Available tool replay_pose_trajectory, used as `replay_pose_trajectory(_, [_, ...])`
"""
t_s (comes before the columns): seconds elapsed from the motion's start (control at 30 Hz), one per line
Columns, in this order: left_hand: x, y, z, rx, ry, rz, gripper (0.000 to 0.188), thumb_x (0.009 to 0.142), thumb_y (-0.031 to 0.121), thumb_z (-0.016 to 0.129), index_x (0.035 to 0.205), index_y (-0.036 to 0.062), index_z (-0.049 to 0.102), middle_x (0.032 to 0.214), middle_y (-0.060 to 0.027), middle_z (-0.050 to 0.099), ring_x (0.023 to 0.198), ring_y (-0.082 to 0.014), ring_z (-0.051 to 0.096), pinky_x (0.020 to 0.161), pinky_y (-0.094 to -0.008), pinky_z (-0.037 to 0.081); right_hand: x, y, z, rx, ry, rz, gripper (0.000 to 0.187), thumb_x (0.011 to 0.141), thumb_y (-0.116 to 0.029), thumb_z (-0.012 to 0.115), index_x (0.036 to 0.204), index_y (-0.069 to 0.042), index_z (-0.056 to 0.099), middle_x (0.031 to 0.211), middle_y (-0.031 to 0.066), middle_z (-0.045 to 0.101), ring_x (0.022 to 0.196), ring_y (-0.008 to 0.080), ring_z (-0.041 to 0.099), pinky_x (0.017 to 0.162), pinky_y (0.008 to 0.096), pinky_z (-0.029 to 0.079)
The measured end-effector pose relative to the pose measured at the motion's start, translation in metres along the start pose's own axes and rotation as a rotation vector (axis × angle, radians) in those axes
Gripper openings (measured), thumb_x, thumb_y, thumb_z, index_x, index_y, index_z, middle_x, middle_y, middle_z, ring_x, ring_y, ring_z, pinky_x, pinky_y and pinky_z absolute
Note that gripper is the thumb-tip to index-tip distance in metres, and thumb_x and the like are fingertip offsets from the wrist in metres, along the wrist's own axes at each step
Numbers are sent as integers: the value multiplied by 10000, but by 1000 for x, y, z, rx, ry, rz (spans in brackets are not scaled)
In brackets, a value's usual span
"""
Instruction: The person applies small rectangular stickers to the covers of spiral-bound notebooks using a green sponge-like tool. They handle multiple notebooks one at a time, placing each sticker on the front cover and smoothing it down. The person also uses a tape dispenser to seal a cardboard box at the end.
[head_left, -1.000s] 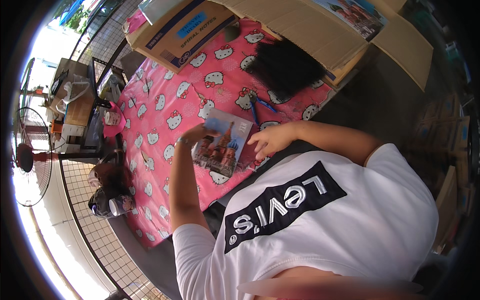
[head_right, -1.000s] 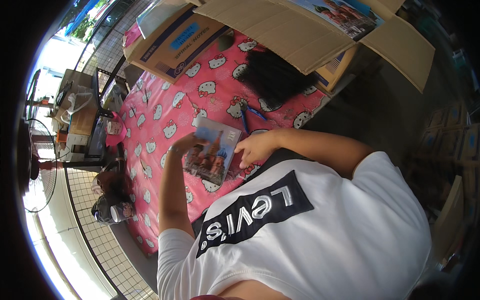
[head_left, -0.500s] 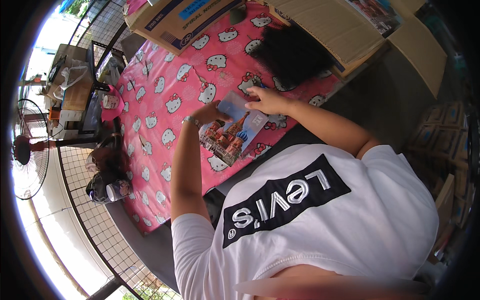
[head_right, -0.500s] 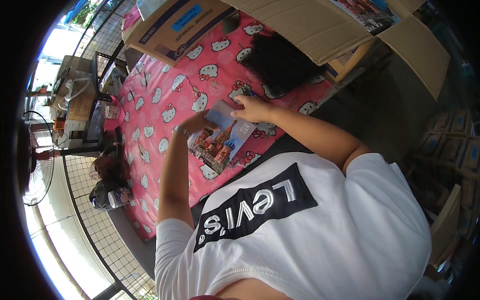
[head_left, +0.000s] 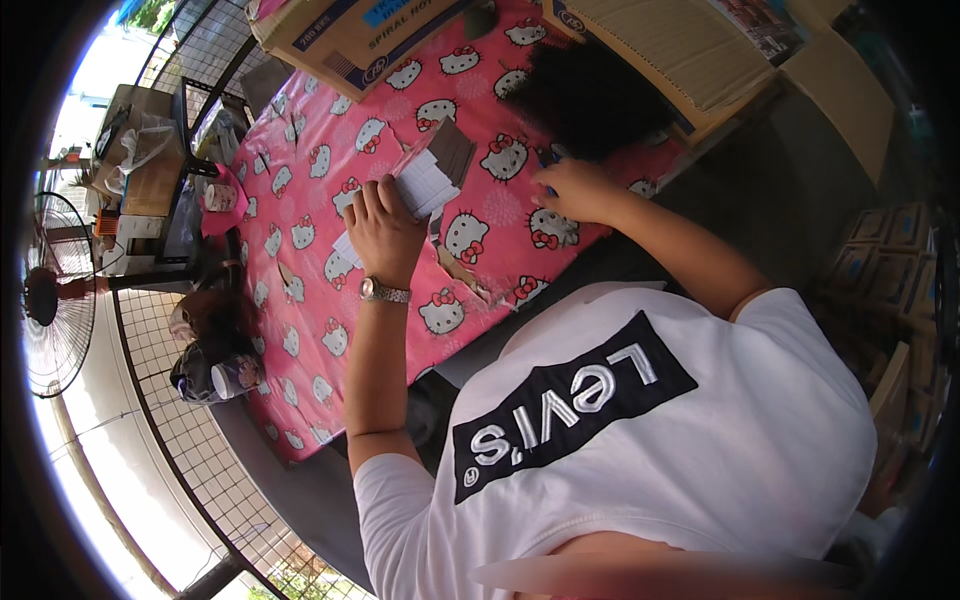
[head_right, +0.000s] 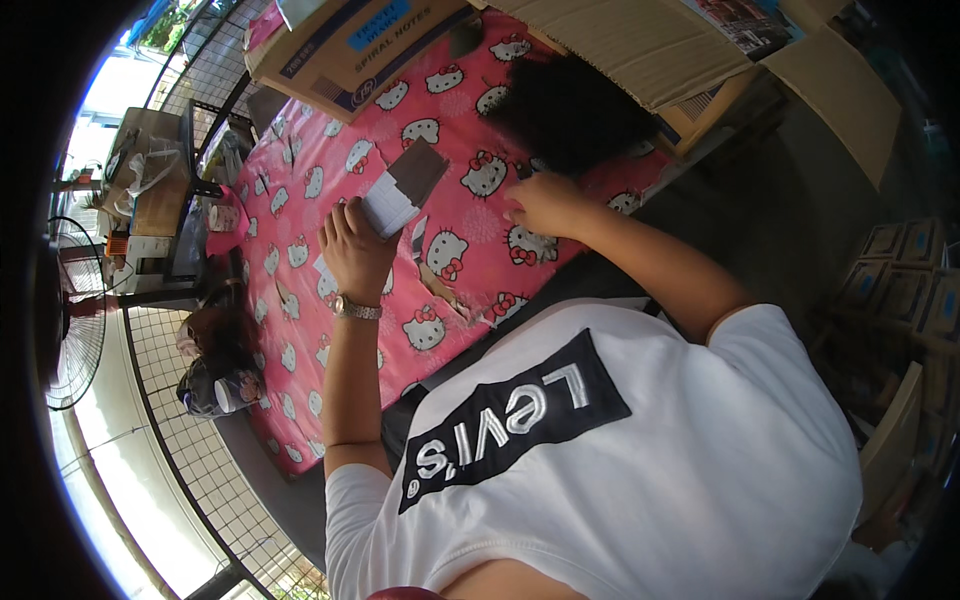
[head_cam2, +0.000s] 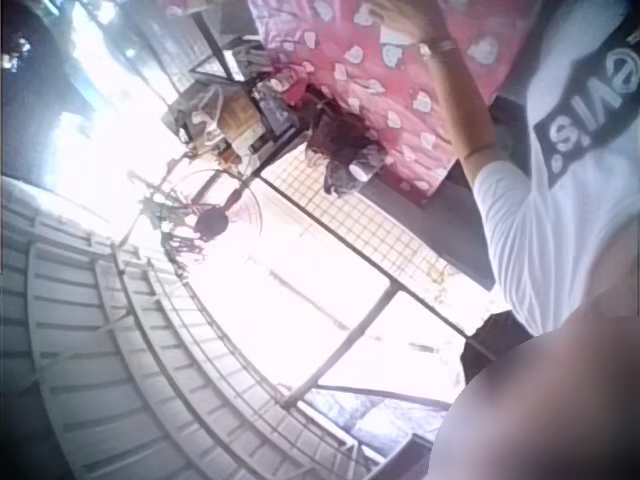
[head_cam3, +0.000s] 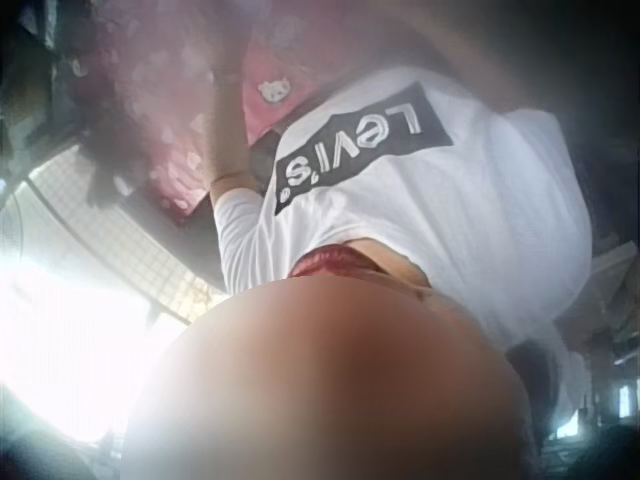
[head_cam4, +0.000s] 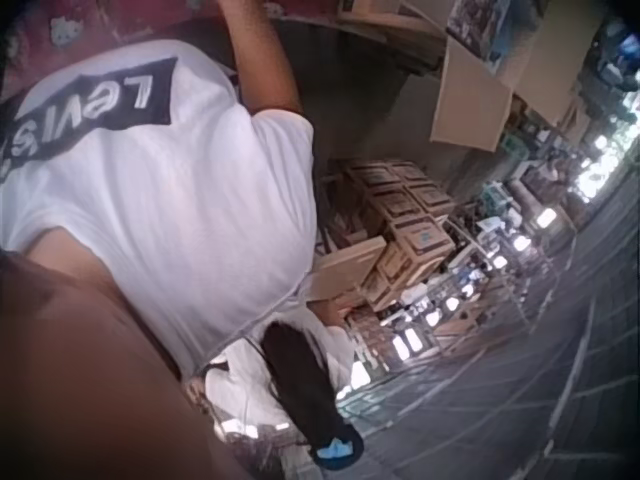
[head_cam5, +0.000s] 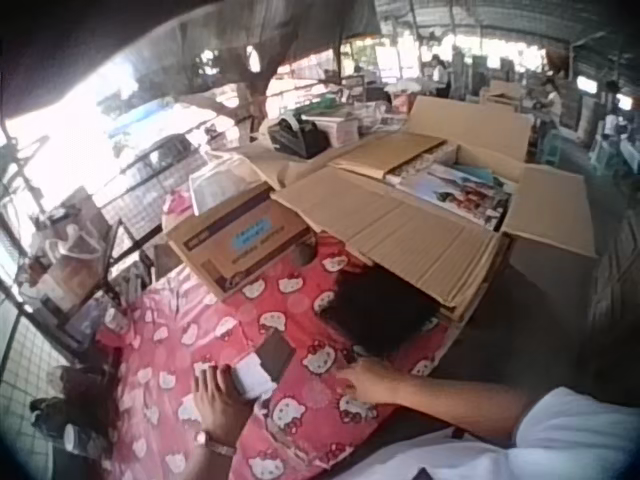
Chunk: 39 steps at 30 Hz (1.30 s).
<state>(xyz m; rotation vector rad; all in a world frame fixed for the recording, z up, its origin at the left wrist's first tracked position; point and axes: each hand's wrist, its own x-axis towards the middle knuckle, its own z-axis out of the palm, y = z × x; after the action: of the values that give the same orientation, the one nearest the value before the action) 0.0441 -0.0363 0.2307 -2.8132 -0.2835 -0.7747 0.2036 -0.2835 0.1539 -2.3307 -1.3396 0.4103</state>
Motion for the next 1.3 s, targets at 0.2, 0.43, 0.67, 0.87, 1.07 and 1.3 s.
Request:
replay_pose_trajectory(0.2, [-2, -12, 3, -954, -122, -613, 510, 710, 306, 879, 971, 20, 548, 779, -94, 623, 663, -273, 626, 593, -377, 503, 2, -28, 13, 851, -45, 147, 831, 883, -504, 707, 1492, -48, 372, 1260, 195, 630, 1185, 284, 602, 943, 385, 498])
replay_pose_trajectory(0.43, [-71, 16, 36, -1940, -201, -1432, 322, 880, 353, 756, 983, 79, 622, 738, -24, 624, 598, -157, 618, 528, -299, 519, 47, -31, 14, 1247, -261, 115, 712, 898, -295, 726, 1467, -20, 398, 1206, 114, 592, 1103, 169, 578, 991, 303, 422])
replay_pose_trajectory(0.67, [-87, 66, 31, -1903, 213, -1613, 480, 943, 481, 651, 1094, 27, 610, 853, -74, 668, 746, -182, 657, 671, -325, 552, 80, -23, -5, 965, -441, 95, 536, 871, -255, 720, 1338, -24, 594, 1241, 101, 645, 1175, 165, 565, 1040, 323, 387])
replay_pose_trajectory(0.87, [-80, 43, 25, -1620, 181, -1417, 429, 953, 412, 653, 1095, 13, 587, 851, -73, 658, 724, -170, 655, 635, -313, 536, 78, -26, -1, 1136, -469, 68, 659, 861, -243, 701, 1447, -36, 479, 1309, 102, 600, 1212, 189, 538, 1064, 341, 366])
replay_pose_trajectory(1.07, [-36, -14, -6, -600, 196, -553, 587, 738, 408, 855, 1057, 12, 562, 916, -134, 613, 799, -277, 630, 677, -397, 506, 69, -10, -12, 1184, -253, 90, 591, 919, -195, 642, 1460, -54, 449, 1347, 135, 553, 1196, 177, 535, 1011, 322, 429])
replay_pose_trajectory(1.3, [-26, -22, 8, -12, 186, -84, 709, 566, 365, 896, 1120, 69, 567, 970, -103, 600, 871, -307, 584, 793, -449, 444, 20, 5, -25, 975, -58, 26, 415, 992, -159, 583, 1377, -16, 524, 1250, 135, 615, 1120, 172, 601, 1001, 309, 463])
